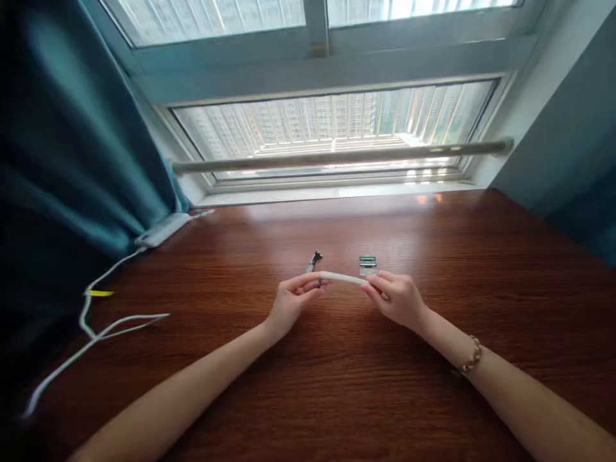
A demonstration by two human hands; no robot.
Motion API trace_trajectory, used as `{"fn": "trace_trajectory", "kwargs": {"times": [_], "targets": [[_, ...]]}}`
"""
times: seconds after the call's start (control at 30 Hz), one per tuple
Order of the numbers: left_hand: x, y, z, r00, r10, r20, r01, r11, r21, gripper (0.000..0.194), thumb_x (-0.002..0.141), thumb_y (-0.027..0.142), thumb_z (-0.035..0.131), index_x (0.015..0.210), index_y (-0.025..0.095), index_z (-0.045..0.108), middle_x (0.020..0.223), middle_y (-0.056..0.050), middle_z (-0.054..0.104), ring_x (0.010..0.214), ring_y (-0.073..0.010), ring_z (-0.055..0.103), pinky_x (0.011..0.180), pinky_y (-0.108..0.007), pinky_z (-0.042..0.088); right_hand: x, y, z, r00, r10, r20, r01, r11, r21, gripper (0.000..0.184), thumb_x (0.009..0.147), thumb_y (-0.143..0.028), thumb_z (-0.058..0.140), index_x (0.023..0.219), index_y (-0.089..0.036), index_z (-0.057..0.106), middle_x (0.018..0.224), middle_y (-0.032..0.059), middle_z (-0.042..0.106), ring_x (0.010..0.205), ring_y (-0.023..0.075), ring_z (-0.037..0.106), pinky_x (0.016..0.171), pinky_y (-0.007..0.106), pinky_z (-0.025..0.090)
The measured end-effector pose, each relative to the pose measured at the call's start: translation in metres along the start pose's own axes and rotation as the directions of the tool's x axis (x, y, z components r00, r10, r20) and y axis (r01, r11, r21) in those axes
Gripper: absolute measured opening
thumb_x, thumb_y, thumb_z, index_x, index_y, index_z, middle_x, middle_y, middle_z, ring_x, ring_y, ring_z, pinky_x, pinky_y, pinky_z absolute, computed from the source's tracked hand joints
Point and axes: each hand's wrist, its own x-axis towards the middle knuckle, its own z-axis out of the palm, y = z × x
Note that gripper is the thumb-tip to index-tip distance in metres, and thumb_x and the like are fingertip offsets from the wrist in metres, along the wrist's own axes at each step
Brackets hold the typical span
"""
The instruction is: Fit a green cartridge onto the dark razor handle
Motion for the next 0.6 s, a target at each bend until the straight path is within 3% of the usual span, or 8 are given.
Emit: {"fn": "trace_trajectory", "kwargs": {"times": [0.13, 0.23, 0.43, 0.6], "targets": [[0.0021, -0.0006, 0.0003, 1.0, 0.0, -0.02, 0.0, 0.999, -0.038, 0.041, 0.06, 0.015, 0.069, 0.099, 0.014, 0.059, 0.101, -0.008, 0.062, 0.093, -0.0195, 0.058, 0.087, -0.034, 0.044, 0.0002, 0.0002, 0.0028, 1.0, -0.001, 0.031, 0.003, 0.999, -0.041, 0.015, 0.08, -0.025, 0.051, 0.082, -0.016, 0.063, 0.057, -0.0006, 0.047, 0.048, 0.0075, 0.039, 0.049, 0.021, 0.029], [0.0034, -0.0021, 0.0003, 0.998, -0.038, -0.04, 0.034, 0.994, -0.105, 0.053, 0.055, 0.01, 0.072, 0.104, 0.016, 0.055, 0.107, -0.008, 0.06, 0.096, -0.0205, 0.057, 0.088, -0.036, 0.044, 0.0, 0.0013, 0.0029, 1.0, 0.018, -0.01, -0.019, 0.998, -0.065, 0.016, 0.081, -0.025, 0.052, 0.085, -0.016, 0.063, 0.056, -0.0008, 0.046, 0.048, 0.0075, 0.039, 0.049, 0.021, 0.029], [0.0045, -0.0027, 0.001, 0.999, -0.037, 0.014, 0.039, 0.988, -0.147, 0.043, 0.056, 0.009, 0.071, 0.097, 0.012, 0.055, 0.106, -0.011, 0.06, 0.103, -0.0233, 0.053, 0.091, -0.037, 0.042, -0.0018, 0.0023, 0.0028, 0.997, -0.039, 0.067, 0.042, 0.998, -0.044, 0.016, 0.08, -0.025, 0.052, 0.089, -0.018, 0.063, 0.063, 0.0, 0.053, 0.05, 0.007, 0.041, 0.051, 0.021, 0.03], [0.0029, -0.0032, 0.0, 0.998, -0.06, 0.005, 0.06, 0.992, -0.112, 0.047, 0.053, 0.008, 0.073, 0.096, 0.014, 0.056, 0.104, -0.009, 0.061, 0.098, -0.0218, 0.056, 0.088, -0.035, 0.045, -0.002, 0.004, 0.0035, 0.999, 0.027, -0.017, -0.028, 0.997, -0.078, 0.016, 0.08, -0.026, 0.052, 0.087, -0.016, 0.063, 0.058, -0.0004, 0.048, 0.05, 0.0076, 0.04, 0.05, 0.021, 0.03]]}}
